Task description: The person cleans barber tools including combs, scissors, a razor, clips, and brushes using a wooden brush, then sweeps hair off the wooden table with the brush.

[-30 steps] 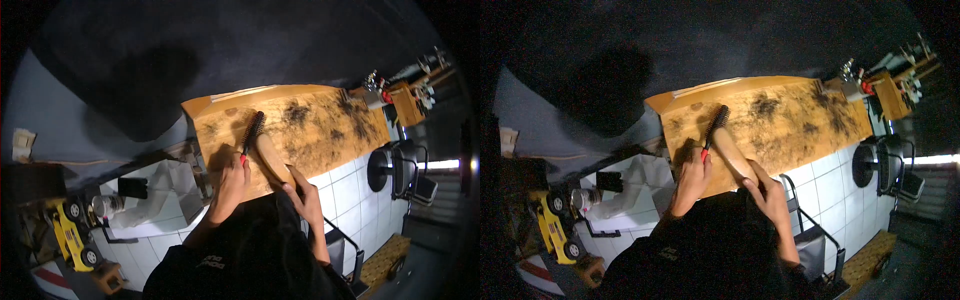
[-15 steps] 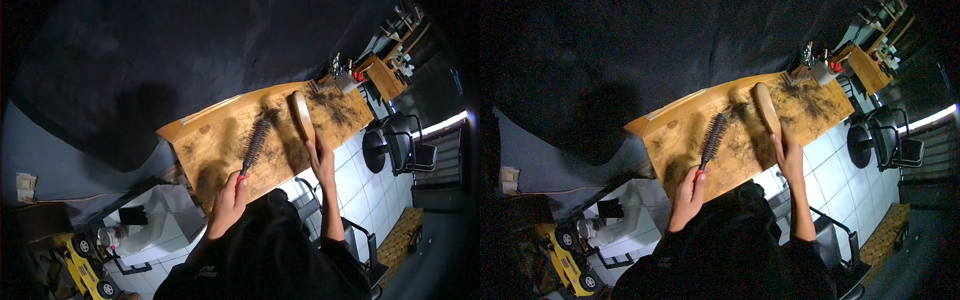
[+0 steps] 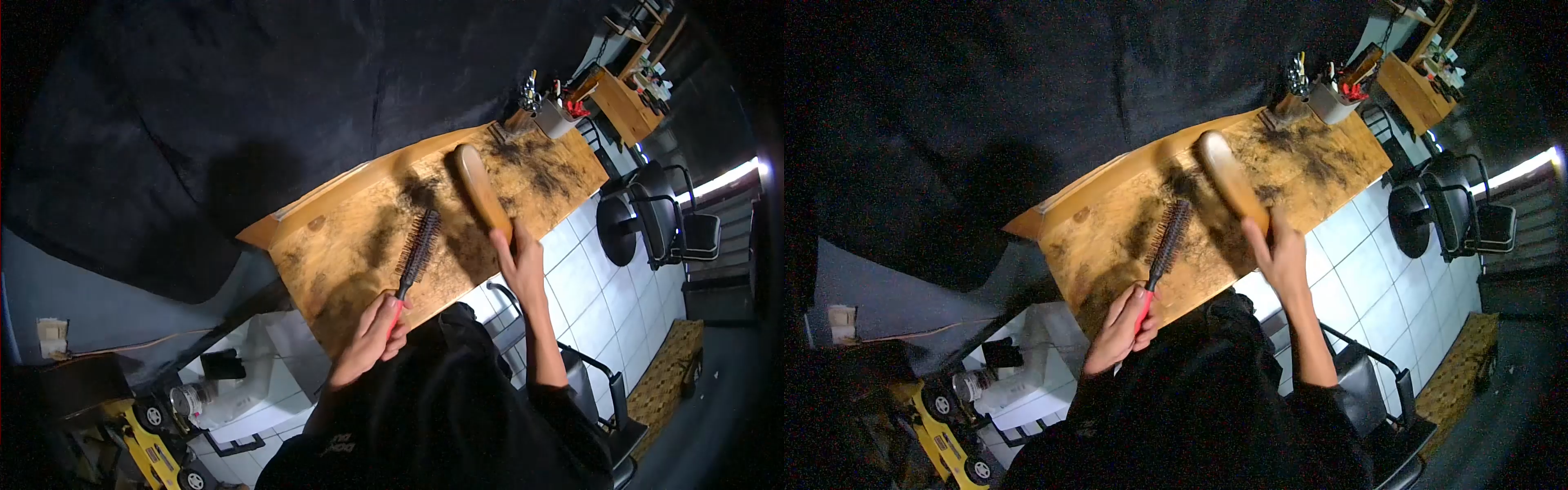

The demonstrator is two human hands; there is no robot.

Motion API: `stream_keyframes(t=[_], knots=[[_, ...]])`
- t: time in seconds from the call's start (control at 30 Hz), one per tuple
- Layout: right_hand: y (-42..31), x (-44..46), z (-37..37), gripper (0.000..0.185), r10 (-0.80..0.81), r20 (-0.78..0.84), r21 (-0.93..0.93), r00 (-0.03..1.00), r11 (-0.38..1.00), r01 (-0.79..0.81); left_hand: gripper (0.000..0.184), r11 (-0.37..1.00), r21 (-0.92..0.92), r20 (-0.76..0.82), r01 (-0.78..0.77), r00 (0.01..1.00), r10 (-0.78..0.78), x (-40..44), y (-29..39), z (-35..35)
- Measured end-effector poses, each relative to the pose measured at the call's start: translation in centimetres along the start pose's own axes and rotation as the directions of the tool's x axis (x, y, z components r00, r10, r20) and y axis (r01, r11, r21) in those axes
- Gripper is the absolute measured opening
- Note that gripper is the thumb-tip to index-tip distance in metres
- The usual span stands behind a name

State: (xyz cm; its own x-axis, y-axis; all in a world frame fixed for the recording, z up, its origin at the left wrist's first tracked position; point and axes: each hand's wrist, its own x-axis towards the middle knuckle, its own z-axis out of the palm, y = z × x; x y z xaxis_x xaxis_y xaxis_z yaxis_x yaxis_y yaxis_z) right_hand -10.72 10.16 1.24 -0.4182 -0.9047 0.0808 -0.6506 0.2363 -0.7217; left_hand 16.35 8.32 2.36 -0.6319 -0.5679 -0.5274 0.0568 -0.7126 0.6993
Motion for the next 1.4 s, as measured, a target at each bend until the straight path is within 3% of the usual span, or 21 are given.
stream_keyframes(t=[0.03, 0.07, 0.13, 0.23, 0.27, 0.33, 0.4, 0.43, 0.53, 0.63, 0.73, 0.8, 0.87, 0.97, 1.03, 1.1, 1.13, 1.2, 1.23, 1.33, 1.4], knots=[[-0.9, -1.0, 0.0, 0.046, -0.008, 0.066, 0.136, 0.998, 0.991, -0.001, 0.027, 1.000, 0.011, -0.038, -0.025, 0.999, 0.025, 0.4, -0.3, 0.0], [-1.6, -2.2, 0.8, 0.042, -0.225, 0.065, 0.209, 0.972, 0.956, 0.207, 0.028, 0.999, 0.023, -0.074, -0.048, 0.996, 0.050, 1.1, -0.9, 0.1], [-3.0, -4.2, 1.1, 0.046, -0.461, 0.221, 0.102, 0.859, 0.887, 0.450, 0.028, 0.998, 0.036, -0.108, -0.044, 0.993, 0.048, 1.7, -1.1, 0.1], [-1.1, -3.9, 1.4, 0.043, -0.204, 0.297, 0.066, 0.933, 0.979, 0.193, 0.027, 0.999, 0.020, -0.054, 0.027, 0.998, -0.026, 1.4, -0.6, -0.4], [0.6, -2.9, 1.5, 0.056, -0.291, 0.164, 0.029, 0.943, 0.957, 0.290, 0.026, 0.999, 0.005, 0.009, 0.034, 0.999, -0.034, 1.0, -0.1, -0.5], [0.3, -1.2, -0.1, 0.055, -0.115, 0.034, -0.112, 0.993, 0.987, 0.118, 0.028, 0.998, -0.041, 0.104, 0.046, 0.994, -0.041, 0.7, 0.0, -0.6], [1.3, 0.0, -0.2, 0.051, -0.074, -0.158, -0.255, 0.985, 0.966, 0.031, 0.036, 0.994, -0.090, 0.171, 0.060, 0.984, -0.043, 0.5, -0.3, -0.8], [1.1, 0.0, -0.7, 0.048, 0.060, -0.117, -0.192, 0.991, 0.978, -0.082, 0.025, 0.986, -0.154, 0.113, 0.062, 0.993, -0.044, 0.0, -0.1, -0.1], [-1.3, -3.0, -0.4, 0.048, -0.085, 0.111, 0.198, 0.990, 0.978, 0.062, 0.022, 0.991, -0.126, 0.038, -0.046, 0.998, 0.051, 1.2, -0.5, 0.3], [-3.1, -5.5, 0.8, 0.049, -0.414, 0.255, 0.022, 0.874, 0.906, 0.423, 0.018, 0.989, -0.050, 0.008, -0.139, 0.990, 0.140, 2.1, -2.4, -0.7], [-0.2, -4.1, 1.4, 0.050, -0.224, 0.203, -0.082, 0.953, 0.966, 0.245, 0.020, 0.995, 0.039, 0.003, -0.089, 0.996, 0.089, 1.3, -0.8, -0.3], [1.9, -2.5, 1.5, 0.053, -0.198, -0.054, -0.076, 0.979, 0.978, 0.194, 0.021, 0.999, 0.039, 0.030, -0.034, 0.999, 0.033, 0.9, -0.6, -0.8], [2.1, -0.6, 0.7, 0.049, -0.031, -0.216, -0.136, 0.976, 0.991, 0.001, 0.019, 0.998, 0.007, 0.073, -0.067, 0.995, 0.067, -0.2, -0.3, -0.5], [0.3, -1.5, 0.2, 0.041, 0.040, -0.164, 0.132, 0.986, 0.991, -0.018, 0.019, 0.992, -0.028, -0.002, -0.119, 0.993, 0.119, -0.4, -0.8, -0.1], [-1.4, -3.9, 1.7, 0.038, -0.129, -0.030, 0.283, 0.991, 0.950, 0.132, 0.019, 0.990, 0.004, -0.053, -0.141, 0.989, 0.141, 0.0, -0.6, -0.2], [-2.1, -5.7, 3.3, 0.045, -0.416, 0.115, 0.201, 0.902, 0.899, 0.389, 0.014, 0.967, 0.025, -0.052, -0.253, 0.966, 0.254, 0.7, -1.0, -0.2], [-1.9, -6.1, 4.1, 0.047, -0.406, 0.219, 0.137, 0.887, 0.913, 0.384, 0.012, 0.968, 0.095, -0.048, -0.232, 0.970, 0.238, 0.6, -0.7, -0.1], [-1.6, -5.2, 4.4, 0.048, -0.329, 0.107, 0.164, 0.938, 0.937, 0.309, 0.012, 0.953, 0.238, -0.052, -0.187, 0.977, 0.205, -0.3, 0.5, 0.0], [-0.8, -4.3, 4.0, 0.049, -0.371, 0.047, 0.060, 0.928, 0.928, 0.368, 0.015, 0.949, 0.254, -0.075, -0.188, 0.974, 0.213, -0.7, 1.0, 0.1], [-1.1, -2.0, 3.2, 0.047, -0.224, -0.158, 0.071, 0.962, 0.969, 0.237, 0.016, 0.970, 0.171, -0.032, -0.171, 0.983, 0.179, -1.3, 1.3, -0.6], [-2.5, -1.1, 2.1, 0.043, -0.043, -0.153, 0.067, 0.987, 0.996, 0.053, 0.018, 0.963, 0.186, -0.017, -0.197, 0.979, 0.203, -1.5, 0.9, -0.9]])
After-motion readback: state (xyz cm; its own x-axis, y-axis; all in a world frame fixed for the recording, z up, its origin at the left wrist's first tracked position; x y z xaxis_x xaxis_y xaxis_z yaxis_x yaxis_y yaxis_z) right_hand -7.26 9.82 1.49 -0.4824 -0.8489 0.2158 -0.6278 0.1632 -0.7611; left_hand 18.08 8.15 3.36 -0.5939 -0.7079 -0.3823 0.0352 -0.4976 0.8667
